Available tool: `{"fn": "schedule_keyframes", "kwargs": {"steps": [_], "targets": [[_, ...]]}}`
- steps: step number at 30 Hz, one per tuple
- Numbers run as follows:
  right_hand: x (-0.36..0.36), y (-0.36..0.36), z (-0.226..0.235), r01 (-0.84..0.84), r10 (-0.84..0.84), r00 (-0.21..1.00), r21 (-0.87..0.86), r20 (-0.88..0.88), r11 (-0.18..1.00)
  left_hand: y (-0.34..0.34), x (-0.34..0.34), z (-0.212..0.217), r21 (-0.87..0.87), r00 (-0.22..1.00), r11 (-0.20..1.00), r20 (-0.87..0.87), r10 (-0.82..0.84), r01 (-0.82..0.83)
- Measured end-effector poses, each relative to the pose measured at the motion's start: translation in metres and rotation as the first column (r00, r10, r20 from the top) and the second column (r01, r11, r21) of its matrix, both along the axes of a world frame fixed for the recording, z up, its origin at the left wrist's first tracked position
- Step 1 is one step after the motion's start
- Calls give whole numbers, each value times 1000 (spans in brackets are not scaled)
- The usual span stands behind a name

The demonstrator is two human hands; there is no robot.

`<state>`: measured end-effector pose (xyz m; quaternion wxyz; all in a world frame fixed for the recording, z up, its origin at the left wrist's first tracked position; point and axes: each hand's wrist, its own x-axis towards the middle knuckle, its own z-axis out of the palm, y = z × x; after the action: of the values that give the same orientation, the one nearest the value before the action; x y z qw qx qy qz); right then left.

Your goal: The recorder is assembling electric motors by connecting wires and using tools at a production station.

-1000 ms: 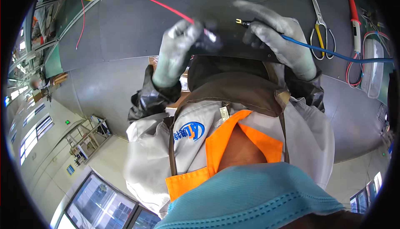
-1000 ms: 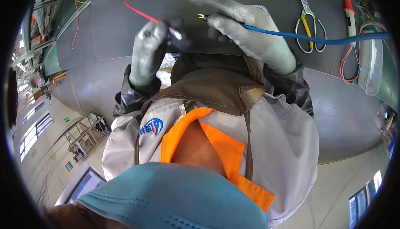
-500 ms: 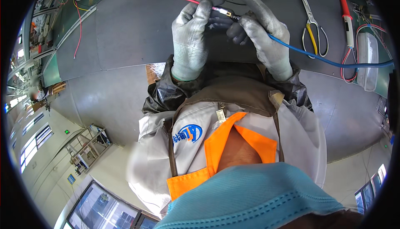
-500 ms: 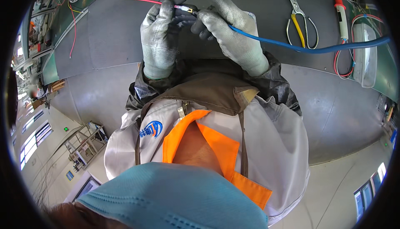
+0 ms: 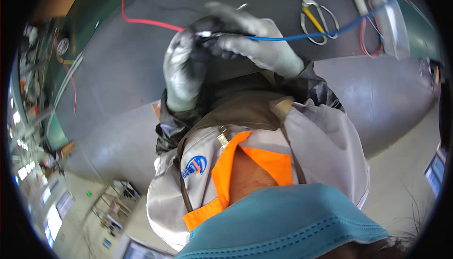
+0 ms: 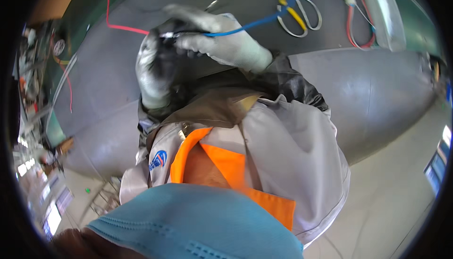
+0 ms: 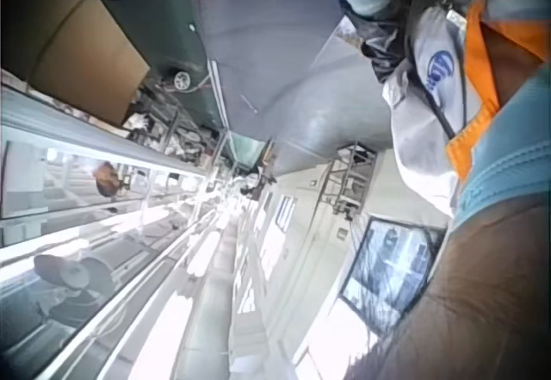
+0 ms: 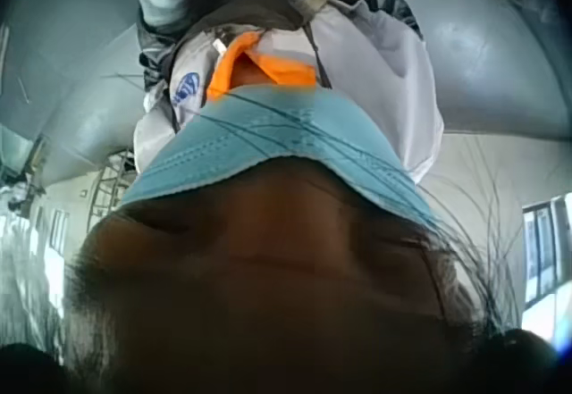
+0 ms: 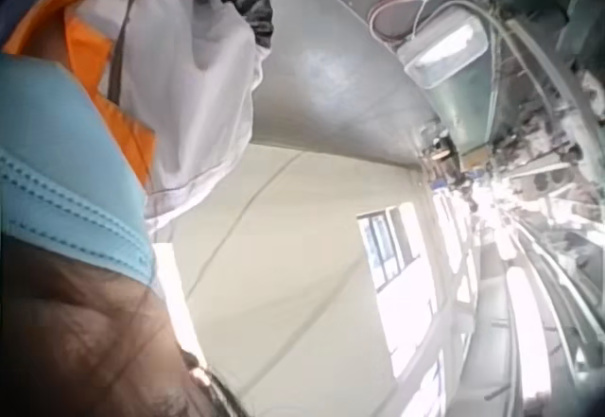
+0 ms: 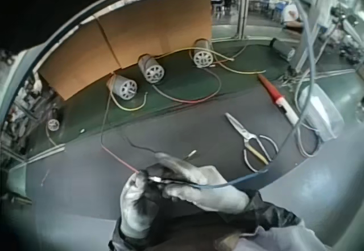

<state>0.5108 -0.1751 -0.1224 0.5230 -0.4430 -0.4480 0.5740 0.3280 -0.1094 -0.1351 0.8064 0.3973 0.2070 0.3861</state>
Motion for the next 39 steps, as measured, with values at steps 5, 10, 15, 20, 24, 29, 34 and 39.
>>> {"fn": "schedule_keyframes", "kwargs": {"steps": [5, 10, 15, 20, 24, 29, 34, 39], "targets": [[153, -21, -35, 294, -635, 179, 575, 752, 764, 19, -16, -8, -90, 984, 985, 91, 155, -147], [338, -46, -102, 410, -424, -328, 532, 844, 741, 29, -21, -19, -194, 986, 977, 120, 113, -88], [290, 14, -88, 525, -617, 380, 389, 689, 757, 26, -27, -31, -157, 978, 985, 181, 105, -77], [190, 106, -6, 257, -308, 861, 177, 404, 950, 22, -29, -26, -206, 975, 966, 124, 186, -158], [173, 189, 8, 107, -156, 846, 125, 510, 986, 20, -32, -26, -187, 973, 977, 185, 135, -100], [172, 261, 35, -153, 117, 869, 35, 480, 988, 19, -30, -13, -275, 986, 955, 84, 141, -113], [167, 291, 31, -136, 197, 618, -143, 761, 980, 22, -27, -6, -317, 990, 939, 16, 142, -130], [146, 256, 53, -92, 108, 547, -68, 830, 993, 28, -24, -8, -293, 991, 949, 34, 133, -117]]}}
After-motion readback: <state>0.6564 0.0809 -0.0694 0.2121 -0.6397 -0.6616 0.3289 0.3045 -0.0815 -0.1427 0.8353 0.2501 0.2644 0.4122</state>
